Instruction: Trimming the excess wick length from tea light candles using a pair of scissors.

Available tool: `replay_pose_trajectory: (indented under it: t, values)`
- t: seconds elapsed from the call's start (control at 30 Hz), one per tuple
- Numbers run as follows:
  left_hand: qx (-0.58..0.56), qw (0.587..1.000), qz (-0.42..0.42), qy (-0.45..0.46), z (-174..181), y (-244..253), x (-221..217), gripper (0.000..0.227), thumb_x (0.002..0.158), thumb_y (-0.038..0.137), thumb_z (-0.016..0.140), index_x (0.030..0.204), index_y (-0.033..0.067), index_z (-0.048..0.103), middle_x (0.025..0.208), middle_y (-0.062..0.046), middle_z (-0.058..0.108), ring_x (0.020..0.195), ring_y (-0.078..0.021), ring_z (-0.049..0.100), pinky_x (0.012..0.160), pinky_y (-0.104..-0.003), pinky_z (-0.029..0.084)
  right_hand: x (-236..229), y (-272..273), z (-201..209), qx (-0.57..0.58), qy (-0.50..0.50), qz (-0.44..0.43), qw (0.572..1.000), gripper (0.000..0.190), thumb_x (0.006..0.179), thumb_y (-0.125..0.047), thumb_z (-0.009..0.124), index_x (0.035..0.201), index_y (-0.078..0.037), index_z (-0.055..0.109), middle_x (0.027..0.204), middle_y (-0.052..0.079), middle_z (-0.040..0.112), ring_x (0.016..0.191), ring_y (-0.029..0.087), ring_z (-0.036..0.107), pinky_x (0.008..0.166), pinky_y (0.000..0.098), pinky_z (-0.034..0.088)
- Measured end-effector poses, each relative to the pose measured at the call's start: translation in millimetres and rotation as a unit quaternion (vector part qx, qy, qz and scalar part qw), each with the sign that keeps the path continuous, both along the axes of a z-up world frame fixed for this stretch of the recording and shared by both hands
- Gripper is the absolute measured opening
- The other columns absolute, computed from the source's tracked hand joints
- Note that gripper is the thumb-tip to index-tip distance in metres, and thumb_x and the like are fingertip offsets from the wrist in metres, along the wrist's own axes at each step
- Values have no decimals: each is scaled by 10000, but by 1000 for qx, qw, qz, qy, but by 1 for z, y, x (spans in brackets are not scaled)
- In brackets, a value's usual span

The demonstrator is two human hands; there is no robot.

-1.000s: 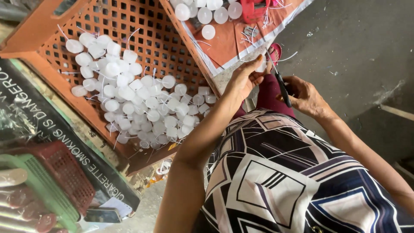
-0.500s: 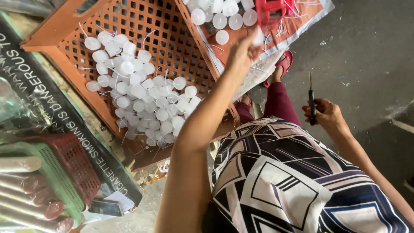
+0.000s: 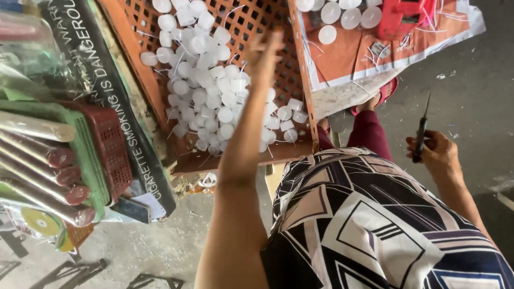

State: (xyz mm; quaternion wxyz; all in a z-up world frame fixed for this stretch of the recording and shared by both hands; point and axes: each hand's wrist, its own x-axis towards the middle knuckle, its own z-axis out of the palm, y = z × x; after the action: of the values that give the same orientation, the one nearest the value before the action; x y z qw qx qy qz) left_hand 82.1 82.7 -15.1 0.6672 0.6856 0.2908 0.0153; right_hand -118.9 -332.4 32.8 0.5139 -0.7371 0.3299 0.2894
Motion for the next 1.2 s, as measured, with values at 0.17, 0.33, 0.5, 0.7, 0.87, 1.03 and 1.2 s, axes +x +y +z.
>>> replay_pose_trajectory:
  t: [0.17,0.33,0.5,0.7,0.87,1.03,1.2]
  values:
    - [405,913,51,14,4,148,9,312,794,62,805,1055,152,660,1125,-62,711,1024,-248,604,757,-318,603,2,6,-5,8,-5,33,999,358,1076,-60,602,1381,110,523,1107,241,706,841,307,694,733,418,593]
    - [580,786,-124,174,-7,203,10,520,718,55,845,1180,145,624,1247,-93,660,1227,-371,499,804,-408,594,6,15,-7,8,-21,66,998,348,1059,-13,574,1377,120,531,1101,245,711,792,316,693,680,423,592]
    - [616,757,-112,188,-34,207,20,603,685,53,863,1213,271,672,1345,-61,553,1258,-336,463,924,-428,558,7,22,-4,-12,-5,90,996,412,1002,-69,702,1359,93,571,1066,218,728,780,287,690,682,407,584]
    - [476,869,-135,-10,15,119,8,611,757,66,895,1264,195,578,1171,-123,706,1098,-308,667,888,-412,661,4,33,20,0,-80,129,988,540,947,-188,692,1381,102,558,1027,225,738,820,292,724,772,416,606]
    - [358,879,-300,-93,43,-18,-20,525,710,130,905,1163,196,649,1058,-78,675,904,-230,663,721,-303,598,39,70,44,84,-104,173,976,637,819,-126,777,1396,47,567,1041,171,691,836,225,636,767,354,503]
    - [363,837,-409,-15,35,-101,-49,657,726,262,897,1275,168,549,1246,-95,558,1057,-243,618,874,-330,631,55,87,53,186,-158,198,949,659,861,-320,697,1359,81,538,1008,181,773,876,259,775,794,360,658]
    - [361,826,-423,-88,-20,-135,-69,663,650,187,909,1220,96,584,1146,-143,543,1098,-421,640,938,-517,582,44,80,33,96,-146,170,970,697,835,-346,824,1415,-29,604,929,202,734,828,292,697,759,427,562]
